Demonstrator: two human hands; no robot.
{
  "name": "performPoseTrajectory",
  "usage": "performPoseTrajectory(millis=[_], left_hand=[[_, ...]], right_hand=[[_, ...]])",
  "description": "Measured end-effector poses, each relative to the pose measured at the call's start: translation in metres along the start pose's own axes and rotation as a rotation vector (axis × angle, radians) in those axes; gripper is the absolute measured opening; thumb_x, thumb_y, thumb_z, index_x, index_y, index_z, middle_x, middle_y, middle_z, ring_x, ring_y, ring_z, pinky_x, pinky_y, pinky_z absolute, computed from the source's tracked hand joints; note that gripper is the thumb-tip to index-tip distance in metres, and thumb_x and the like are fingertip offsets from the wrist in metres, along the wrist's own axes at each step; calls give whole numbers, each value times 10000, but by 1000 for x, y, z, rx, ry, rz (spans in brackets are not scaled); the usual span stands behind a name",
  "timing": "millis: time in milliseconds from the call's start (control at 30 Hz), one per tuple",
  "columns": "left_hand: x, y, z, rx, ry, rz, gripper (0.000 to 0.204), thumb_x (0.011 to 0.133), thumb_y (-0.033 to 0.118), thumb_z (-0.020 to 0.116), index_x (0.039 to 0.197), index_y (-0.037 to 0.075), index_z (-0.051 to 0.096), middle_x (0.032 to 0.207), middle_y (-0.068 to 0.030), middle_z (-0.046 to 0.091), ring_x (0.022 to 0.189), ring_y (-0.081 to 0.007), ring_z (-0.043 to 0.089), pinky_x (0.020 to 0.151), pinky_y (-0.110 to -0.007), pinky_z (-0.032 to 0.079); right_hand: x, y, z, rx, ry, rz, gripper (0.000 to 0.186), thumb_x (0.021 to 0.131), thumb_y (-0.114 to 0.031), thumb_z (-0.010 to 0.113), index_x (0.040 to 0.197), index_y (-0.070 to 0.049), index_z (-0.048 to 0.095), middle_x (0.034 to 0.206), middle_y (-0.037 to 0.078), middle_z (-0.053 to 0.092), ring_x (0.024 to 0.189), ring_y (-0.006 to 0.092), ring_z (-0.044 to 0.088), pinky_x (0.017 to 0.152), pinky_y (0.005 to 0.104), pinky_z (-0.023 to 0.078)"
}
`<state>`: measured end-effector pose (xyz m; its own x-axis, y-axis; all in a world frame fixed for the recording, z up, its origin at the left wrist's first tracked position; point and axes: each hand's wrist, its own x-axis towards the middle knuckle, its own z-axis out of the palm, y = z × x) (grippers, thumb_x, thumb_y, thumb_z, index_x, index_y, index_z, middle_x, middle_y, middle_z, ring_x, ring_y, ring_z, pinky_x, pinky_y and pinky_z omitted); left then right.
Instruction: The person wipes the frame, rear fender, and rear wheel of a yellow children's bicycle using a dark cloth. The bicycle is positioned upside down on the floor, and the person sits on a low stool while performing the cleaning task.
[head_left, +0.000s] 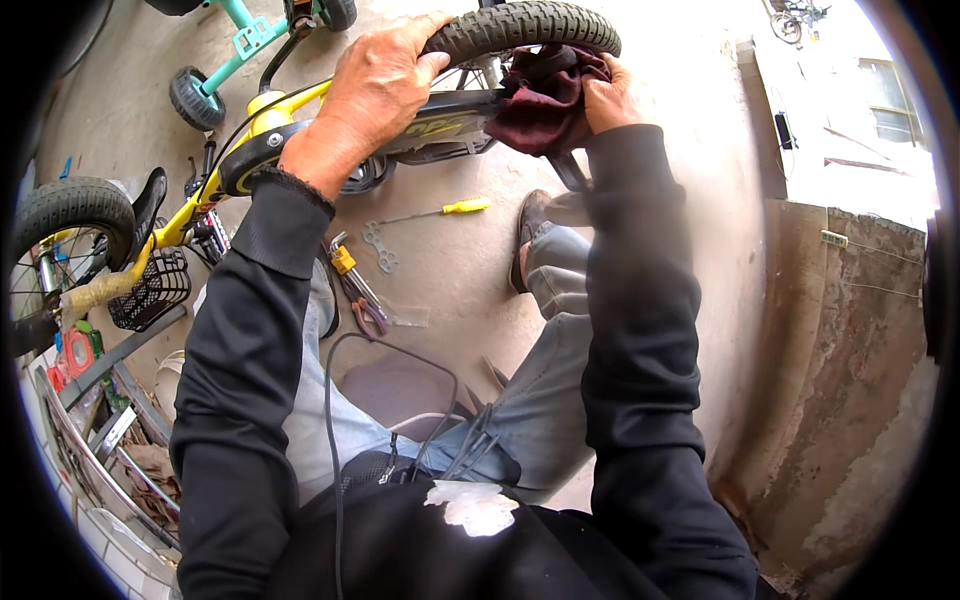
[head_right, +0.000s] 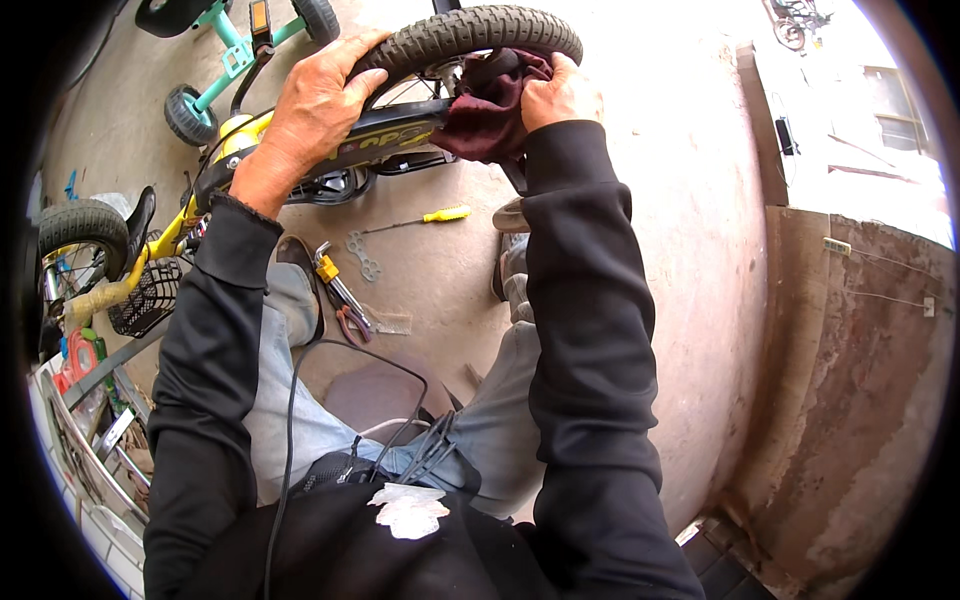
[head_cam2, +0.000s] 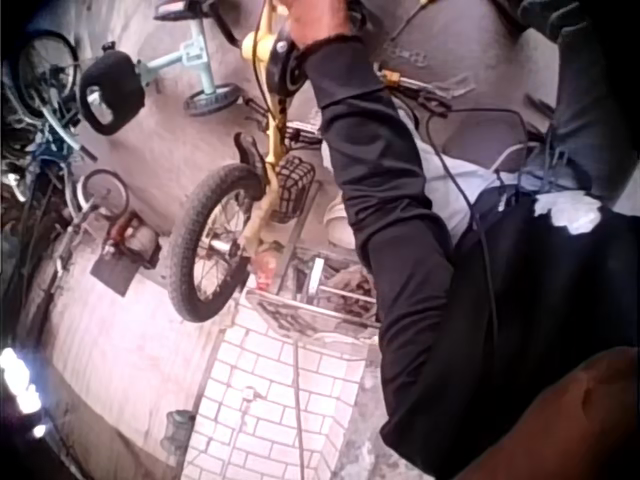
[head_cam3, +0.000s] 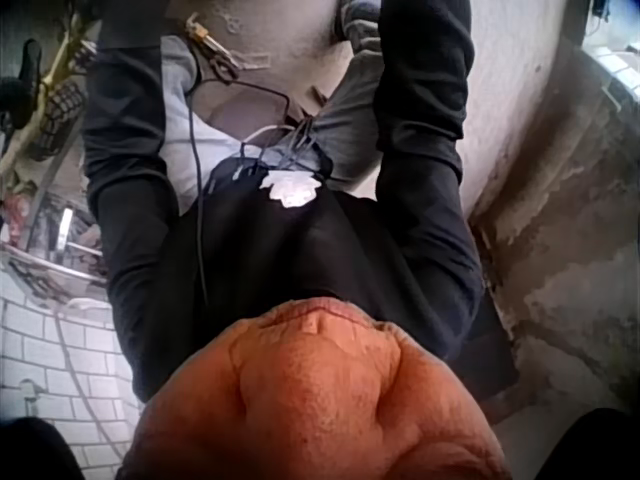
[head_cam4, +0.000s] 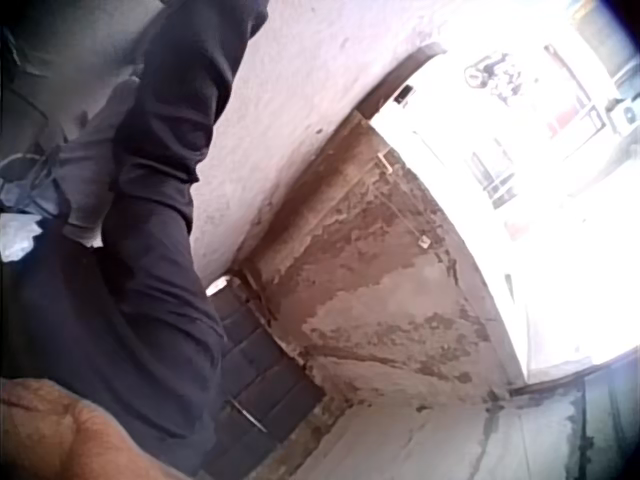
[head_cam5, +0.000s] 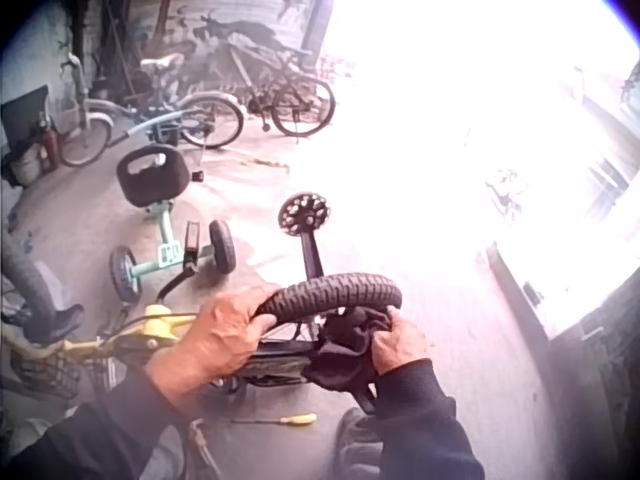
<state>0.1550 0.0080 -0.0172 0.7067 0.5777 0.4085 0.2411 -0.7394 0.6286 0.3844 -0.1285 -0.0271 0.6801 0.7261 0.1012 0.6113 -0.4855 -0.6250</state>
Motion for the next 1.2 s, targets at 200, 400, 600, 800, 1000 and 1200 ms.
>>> performPoseTrajectory(millis=[200, 400, 600, 800, 1000, 1200], left_hand=[[-2, -4, 2, -25, 2, -2, 359, 868, 82, 612, 1223, 30, 587, 1177, -197, 619, 1098, -373, 585, 969, -375, 449], [-1, 1, 2, -19, 10, -7, 357, 861, 76, 617, 1214, 25, 588, 1191, -188, 619, 1106, -356, 588, 974, -369, 447], [-3, -1, 1, -14, 6, 19, 364, 862, 96, 628, 1218, 33, 589, 1185, -177, 624, 1089, -354, 597, 964, -367, 454], [-3, 4, -3, -34, 9, 20, 358, 863, 97, 621, 1214, 39, 587, 1172, -173, 622, 1077, -364, 593, 947, -370, 460], [-2, 2, -2, 22, 49, 57, 353, 867, 100, 616, 1213, 37, 587, 1169, -180, 625, 1077, -367, 593, 957, -382, 456], [-1, -1, 1, 32, 37, 6, 366, 871, 107, 618, 1229, 36, 586, 1207, -189, 618, 1118, -360, 588, 980, -376, 451]], right_hand=[[-5, -34, 14, -28, -259, 15, 588, 718, -435, 719, 1036, 52, 637, 996, 237, 682, 968, 367, 663, 905, 398, 504], [-44, -66, 32, -397, -245, -259, 214, 812, -183, 614, 987, -90, 693, 910, 191, 689, 890, 377, 661, 808, 444, 523], [-37, -25, -19, -419, -78, -121, 284, 843, -208, 607, 1120, -195, 662, 967, 165, 694, 928, 363, 668, 807, 444, 523], [-8, 34, -58, -318, 32, -41, 317, 839, -193, 611, 1153, -199, 662, 1002, 200, 685, 974, 379, 651, 870, 441, 505], [-43, -38, -93, -54, 104, 2, 352, 816, -84, 585, 1153, -114, 679, 1032, 128, 710, 978, 207, 677, 887, 306, 513], [-20, -49, -9, -209, 152, 124, 367, 723, -247, 662, 1057, -102, 703, 932, 160, 708, 868, 273, 684, 804, 380, 523]])
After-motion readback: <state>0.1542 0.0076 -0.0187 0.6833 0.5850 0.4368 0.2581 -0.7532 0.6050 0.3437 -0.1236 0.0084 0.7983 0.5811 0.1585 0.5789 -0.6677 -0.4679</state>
